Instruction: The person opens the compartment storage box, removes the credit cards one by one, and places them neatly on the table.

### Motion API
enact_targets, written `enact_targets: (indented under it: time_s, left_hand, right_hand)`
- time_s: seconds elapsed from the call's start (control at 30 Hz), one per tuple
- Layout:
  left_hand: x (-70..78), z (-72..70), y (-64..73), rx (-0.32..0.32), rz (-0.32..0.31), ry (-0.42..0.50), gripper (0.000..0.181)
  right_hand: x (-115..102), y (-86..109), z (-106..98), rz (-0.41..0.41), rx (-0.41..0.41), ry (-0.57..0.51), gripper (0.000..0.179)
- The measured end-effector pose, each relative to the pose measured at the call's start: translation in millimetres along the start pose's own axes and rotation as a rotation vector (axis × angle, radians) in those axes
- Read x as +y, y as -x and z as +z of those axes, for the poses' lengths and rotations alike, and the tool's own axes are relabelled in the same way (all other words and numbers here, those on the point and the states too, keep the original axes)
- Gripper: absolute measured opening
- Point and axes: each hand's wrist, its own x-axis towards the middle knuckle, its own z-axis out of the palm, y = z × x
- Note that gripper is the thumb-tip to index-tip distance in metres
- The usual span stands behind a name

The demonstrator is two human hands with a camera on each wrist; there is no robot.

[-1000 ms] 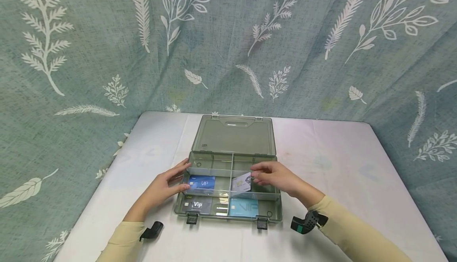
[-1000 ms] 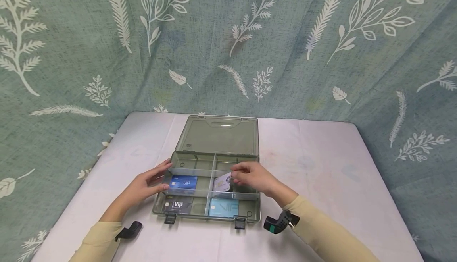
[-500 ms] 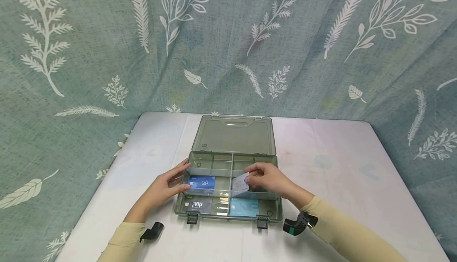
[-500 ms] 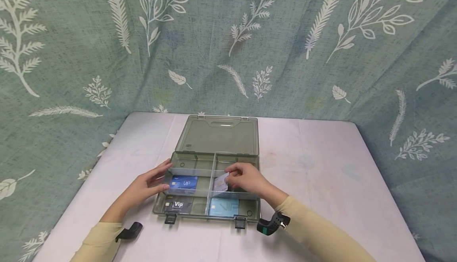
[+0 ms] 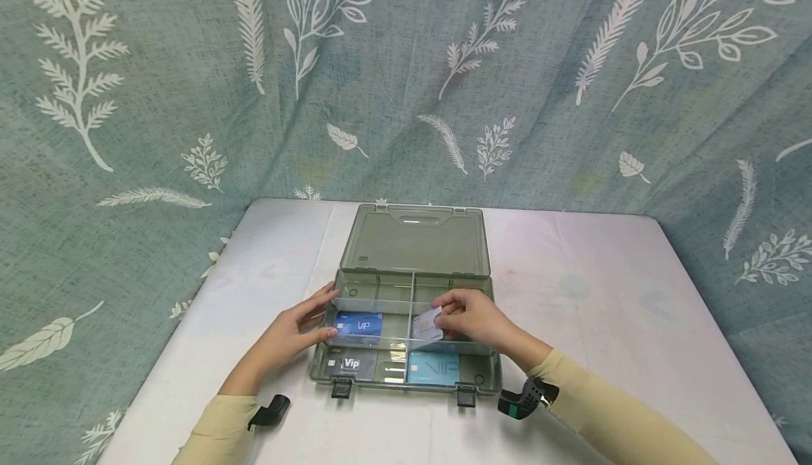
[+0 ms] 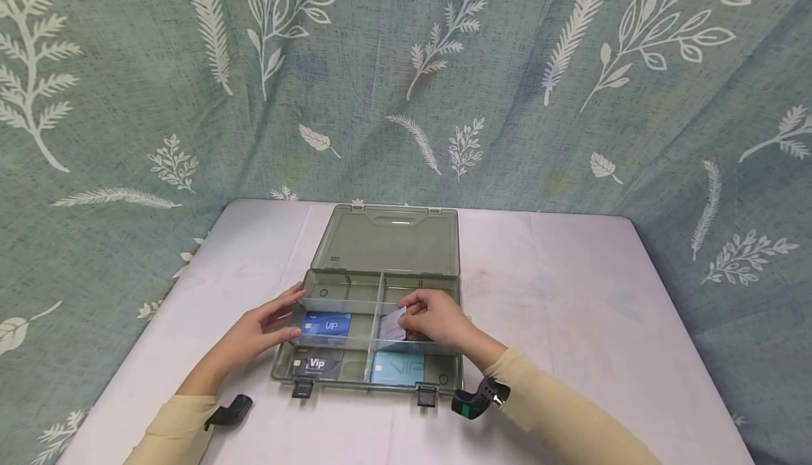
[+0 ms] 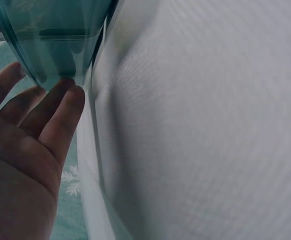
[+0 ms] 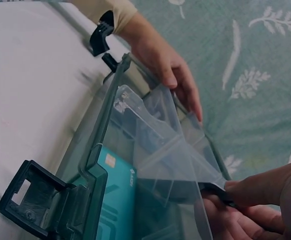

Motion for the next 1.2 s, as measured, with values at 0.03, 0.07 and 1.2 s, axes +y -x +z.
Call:
enact_targets:
  time_s: [0.03, 0.07, 1.2]
  left_hand:
    - [0.2, 0.0, 0.1, 0.002, -0.001, 0.003, 0.074]
    - [0.5, 0.1, 0.2, 0.002, -0.002, 0.004, 0.074]
    - [1.6, 0.4, 1.0, -0.004, -0.005, 0.034, 0.073]
  right_hand:
    - [0, -0.1, 0, 0.005, 0.002, -0.007, 0.034]
    - [0, -0.1, 0, 0.007, 0.004, -0.01, 0.034]
    - [13, 13.0, -12, -0.009, 0.06, 0.04, 0.029]
